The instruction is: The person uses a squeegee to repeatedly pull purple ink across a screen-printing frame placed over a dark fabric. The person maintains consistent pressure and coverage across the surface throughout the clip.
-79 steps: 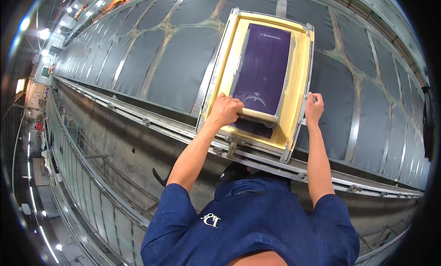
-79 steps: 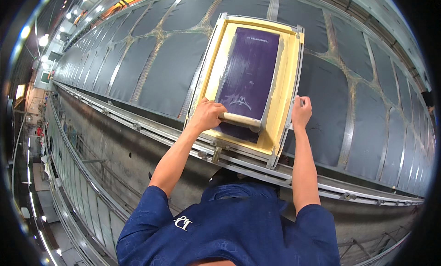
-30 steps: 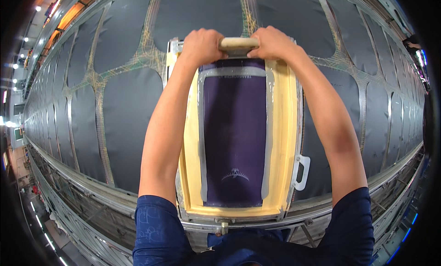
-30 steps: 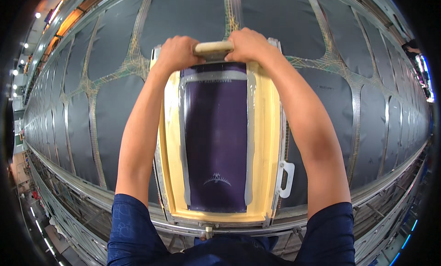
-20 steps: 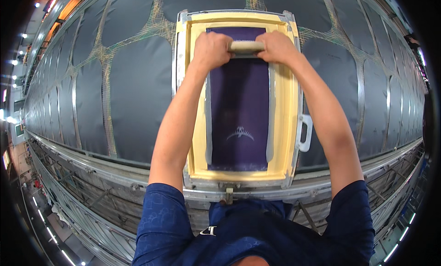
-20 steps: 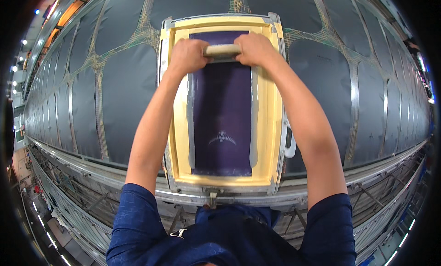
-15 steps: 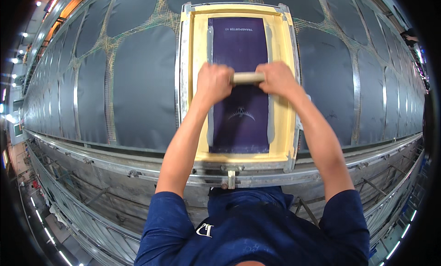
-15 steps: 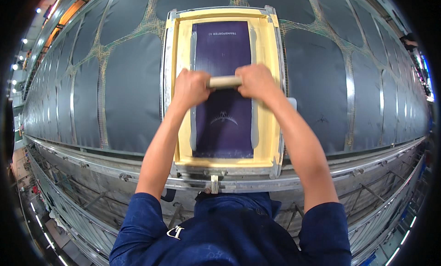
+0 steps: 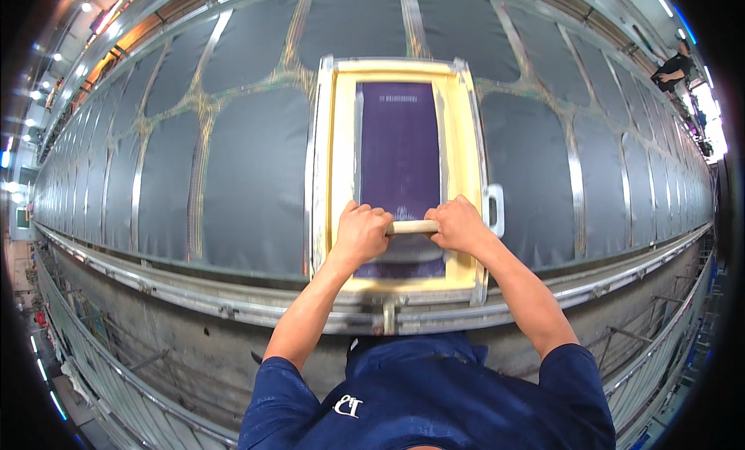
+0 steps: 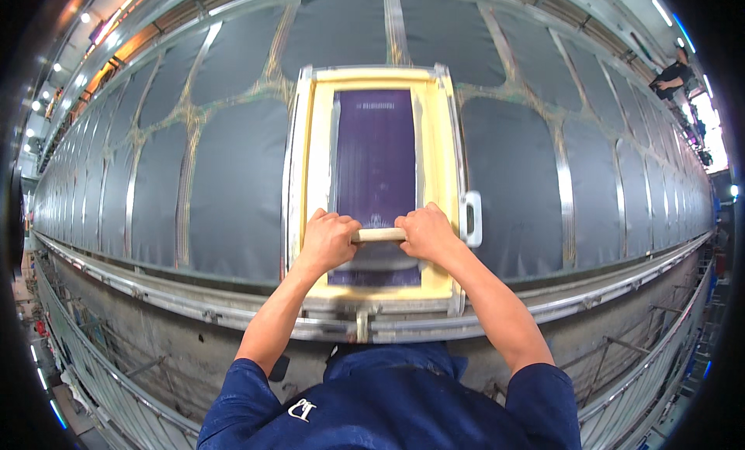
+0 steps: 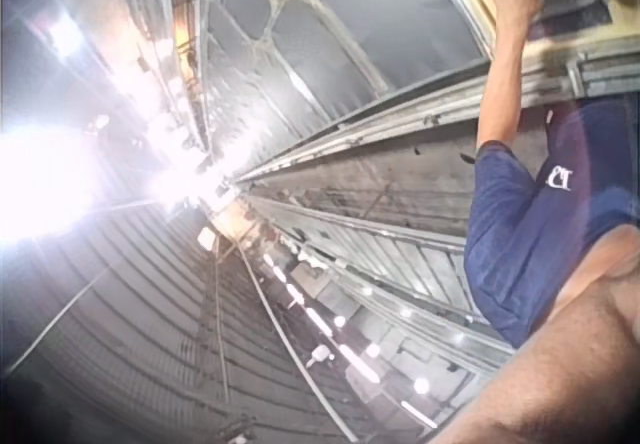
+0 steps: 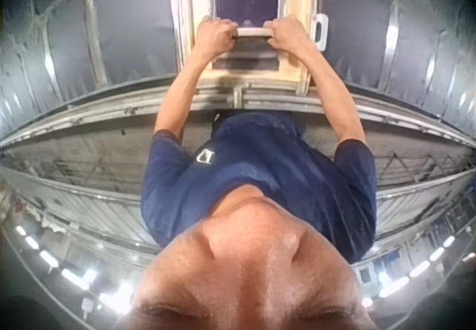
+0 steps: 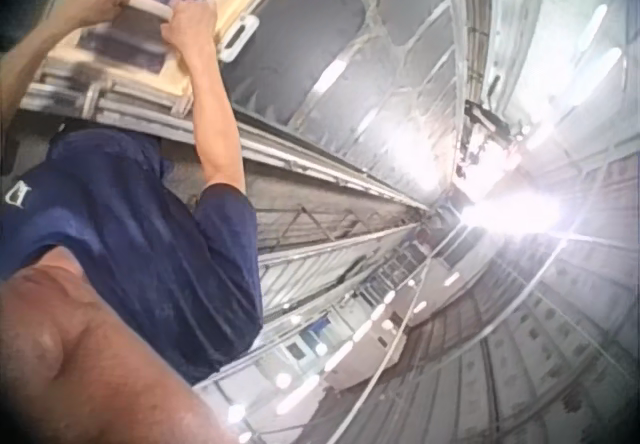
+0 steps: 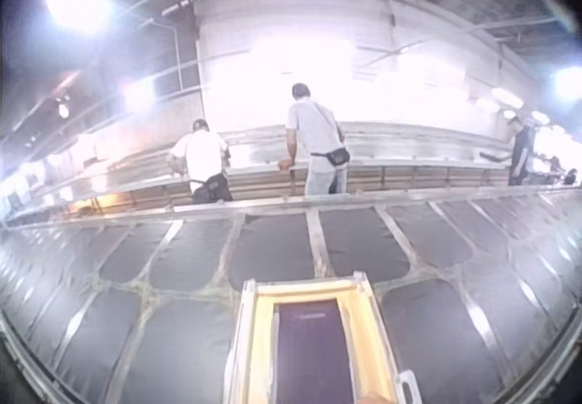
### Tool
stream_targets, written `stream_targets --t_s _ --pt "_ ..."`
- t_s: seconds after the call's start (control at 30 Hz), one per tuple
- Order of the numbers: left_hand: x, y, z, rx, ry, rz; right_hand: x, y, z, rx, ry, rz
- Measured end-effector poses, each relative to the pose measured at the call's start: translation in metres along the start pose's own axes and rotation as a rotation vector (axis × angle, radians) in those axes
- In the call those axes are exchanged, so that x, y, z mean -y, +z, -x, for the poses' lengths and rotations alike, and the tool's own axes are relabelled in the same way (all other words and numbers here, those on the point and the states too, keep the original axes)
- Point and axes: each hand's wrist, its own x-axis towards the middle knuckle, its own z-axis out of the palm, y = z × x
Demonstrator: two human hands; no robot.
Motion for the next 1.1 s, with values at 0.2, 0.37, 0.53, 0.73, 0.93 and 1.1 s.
stream_targets --t_s 0.2,0.37,0.53,0.73,0.93,1.1 --pt "0.082 -0.026 -0.170 -0.105 0.030 -0.042 -0.098 -0.071 -0.151 -0.107 0.027 -0.018" --pt "0.147 -0.037 -0.283 -0.033 0.019 -0.200 -0.161 -0.107 -0.254 0.009 0.122 -0.010" --pt "0.170 -0.036 -0.332 -0.060 0.023 -0.201 -0.188 -0.122 -0.297 -0.101 0.079 -0.056" --pt "0.168 -0.023 -0.327 -0.128 0.023 -0.122 -0.183 -0.118 -0.291 -0.100 0.098 -0.021" --pt "0.130 -0.019 -0.260 -0.083 0.044 -0.088 -0.152 -0.082 -0.230 -0.084 0.082 -0.050" --pt "0.071 -0.001 -0.134 -0.132 0.080 0.005 -0.074 -0.045 -0.122 -0.086 0.059 -0.074"
